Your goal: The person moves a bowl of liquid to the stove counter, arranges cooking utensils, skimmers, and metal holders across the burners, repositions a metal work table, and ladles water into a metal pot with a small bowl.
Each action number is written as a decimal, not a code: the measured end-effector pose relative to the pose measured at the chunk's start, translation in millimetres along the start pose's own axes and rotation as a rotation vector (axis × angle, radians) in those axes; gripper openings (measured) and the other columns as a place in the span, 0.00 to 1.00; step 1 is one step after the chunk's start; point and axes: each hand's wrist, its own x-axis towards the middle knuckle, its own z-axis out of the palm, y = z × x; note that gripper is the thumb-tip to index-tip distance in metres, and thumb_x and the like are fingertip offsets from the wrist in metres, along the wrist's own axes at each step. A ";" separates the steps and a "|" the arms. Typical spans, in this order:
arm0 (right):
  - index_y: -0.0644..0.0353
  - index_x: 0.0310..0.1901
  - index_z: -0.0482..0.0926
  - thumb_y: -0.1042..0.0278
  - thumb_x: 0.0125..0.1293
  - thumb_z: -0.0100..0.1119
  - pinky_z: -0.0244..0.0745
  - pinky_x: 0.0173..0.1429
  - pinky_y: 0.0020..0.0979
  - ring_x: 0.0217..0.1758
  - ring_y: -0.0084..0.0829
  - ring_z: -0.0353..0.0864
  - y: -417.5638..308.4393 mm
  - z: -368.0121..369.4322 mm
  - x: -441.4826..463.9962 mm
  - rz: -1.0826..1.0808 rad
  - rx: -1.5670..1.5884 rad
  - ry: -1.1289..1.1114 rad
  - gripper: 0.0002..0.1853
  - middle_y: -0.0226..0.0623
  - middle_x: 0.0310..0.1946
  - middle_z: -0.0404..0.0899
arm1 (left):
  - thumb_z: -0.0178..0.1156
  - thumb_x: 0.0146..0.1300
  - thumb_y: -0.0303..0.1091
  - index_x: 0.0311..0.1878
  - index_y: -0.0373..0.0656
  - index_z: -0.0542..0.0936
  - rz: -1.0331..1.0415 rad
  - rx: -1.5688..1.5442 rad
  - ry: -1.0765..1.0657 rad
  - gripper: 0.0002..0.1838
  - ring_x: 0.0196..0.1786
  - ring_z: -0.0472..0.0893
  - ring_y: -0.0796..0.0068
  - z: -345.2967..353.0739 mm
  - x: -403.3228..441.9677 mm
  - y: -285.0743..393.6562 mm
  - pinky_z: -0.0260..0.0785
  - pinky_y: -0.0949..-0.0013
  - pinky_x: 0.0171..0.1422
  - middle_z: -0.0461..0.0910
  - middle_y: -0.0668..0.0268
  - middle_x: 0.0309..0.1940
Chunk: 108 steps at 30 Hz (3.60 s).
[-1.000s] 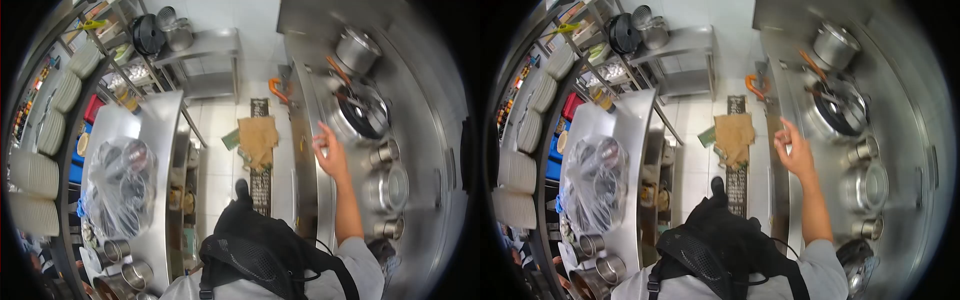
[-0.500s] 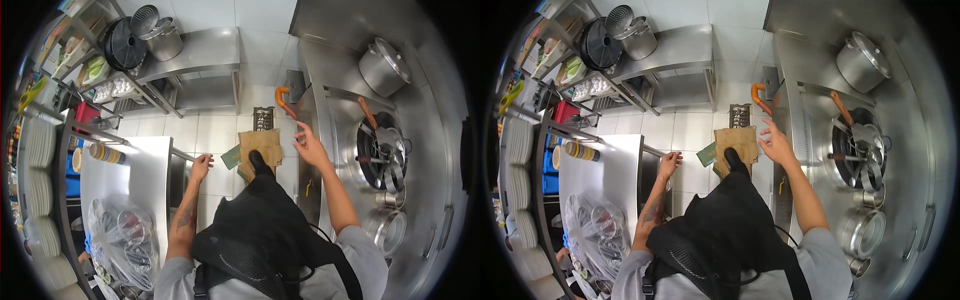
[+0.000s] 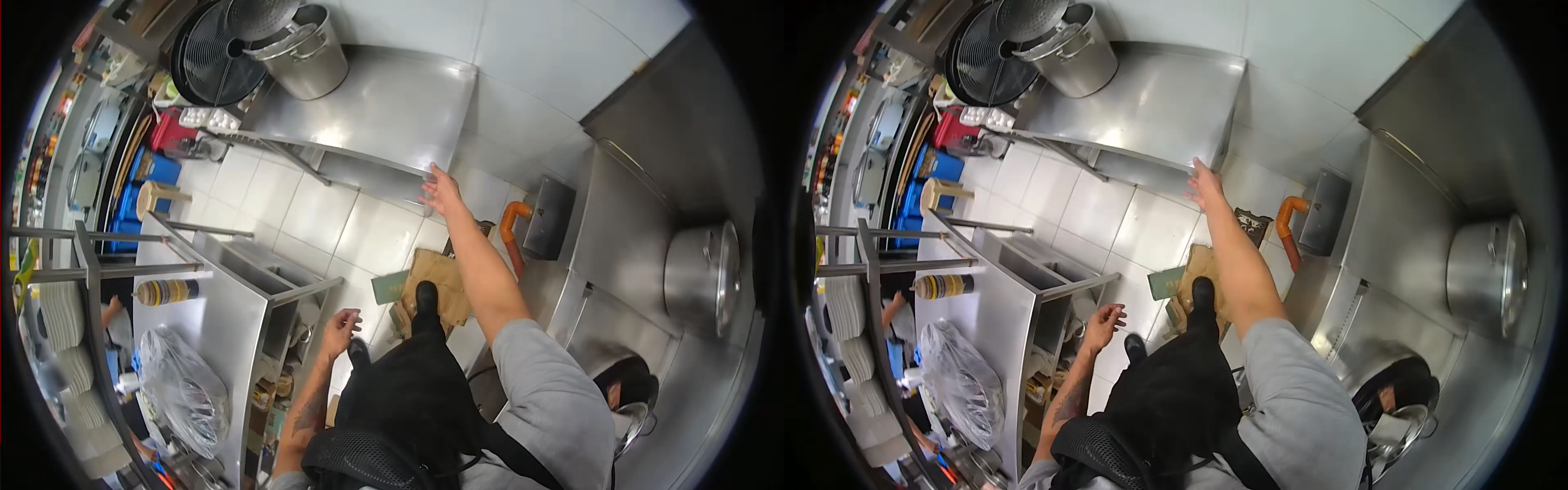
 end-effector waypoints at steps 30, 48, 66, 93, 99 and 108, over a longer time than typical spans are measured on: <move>0.73 0.64 0.59 0.84 0.67 0.35 0.87 0.55 0.47 0.51 0.53 0.83 -29.0 -160.1 -80.7 -0.096 0.042 0.174 0.23 0.60 0.54 0.74 | 0.48 0.73 0.49 0.62 0.24 0.62 -0.164 -0.579 0.248 0.32 0.38 0.85 0.48 -84.2 319.2 188.7 0.84 0.61 0.38 0.73 0.35 0.54; 0.70 0.67 0.60 0.83 0.65 0.41 0.85 0.53 0.44 0.47 0.48 0.85 76.2 -232.5 -306.7 -0.114 0.011 0.385 0.26 0.55 0.54 0.76 | 0.34 0.76 0.30 0.65 0.09 0.48 -0.414 -0.819 -0.114 0.28 0.58 0.76 0.28 -35.4 148.6 63.4 0.85 0.56 0.56 0.60 0.21 0.63; 0.69 0.70 0.51 0.83 0.63 0.39 0.87 0.48 0.47 0.44 0.50 0.85 310.5 -211.9 -456.4 -0.162 0.124 0.547 0.31 0.57 0.52 0.75 | 0.35 0.74 0.27 0.64 0.10 0.49 -0.409 -0.804 -0.151 0.25 0.58 0.72 0.20 -67.5 -2.1 -47.5 0.84 0.42 0.55 0.60 0.23 0.62; 0.68 0.51 0.69 0.84 0.57 0.45 0.71 0.62 0.75 0.50 0.52 0.76 412.2 -215.3 -464.0 -0.048 0.811 0.607 0.18 0.49 0.44 0.69 | 0.39 0.72 0.25 0.66 0.16 0.55 -0.490 -0.982 -0.180 0.24 0.68 0.65 0.26 -46.3 -90.5 -161.3 0.71 0.43 0.71 0.62 0.29 0.65; 0.69 0.42 0.71 0.85 0.57 0.48 0.72 0.61 0.75 0.41 0.43 0.76 446.6 -160.1 -538.7 -0.080 0.794 0.682 0.10 0.42 0.36 0.68 | 0.42 0.70 0.25 0.66 0.16 0.56 -0.464 -0.814 -0.239 0.25 0.68 0.67 0.29 -85.2 -149.8 -188.4 0.74 0.52 0.71 0.63 0.30 0.65; 0.66 0.43 0.73 0.82 0.57 0.51 0.75 0.53 0.72 0.38 0.42 0.78 523.9 -112.2 -637.1 -0.196 0.801 0.767 0.11 0.39 0.32 0.71 | 0.44 0.70 0.28 0.67 0.19 0.60 -0.388 -0.765 -0.355 0.26 0.66 0.71 0.39 -131.0 -202.4 -281.3 0.65 0.52 0.77 0.70 0.36 0.61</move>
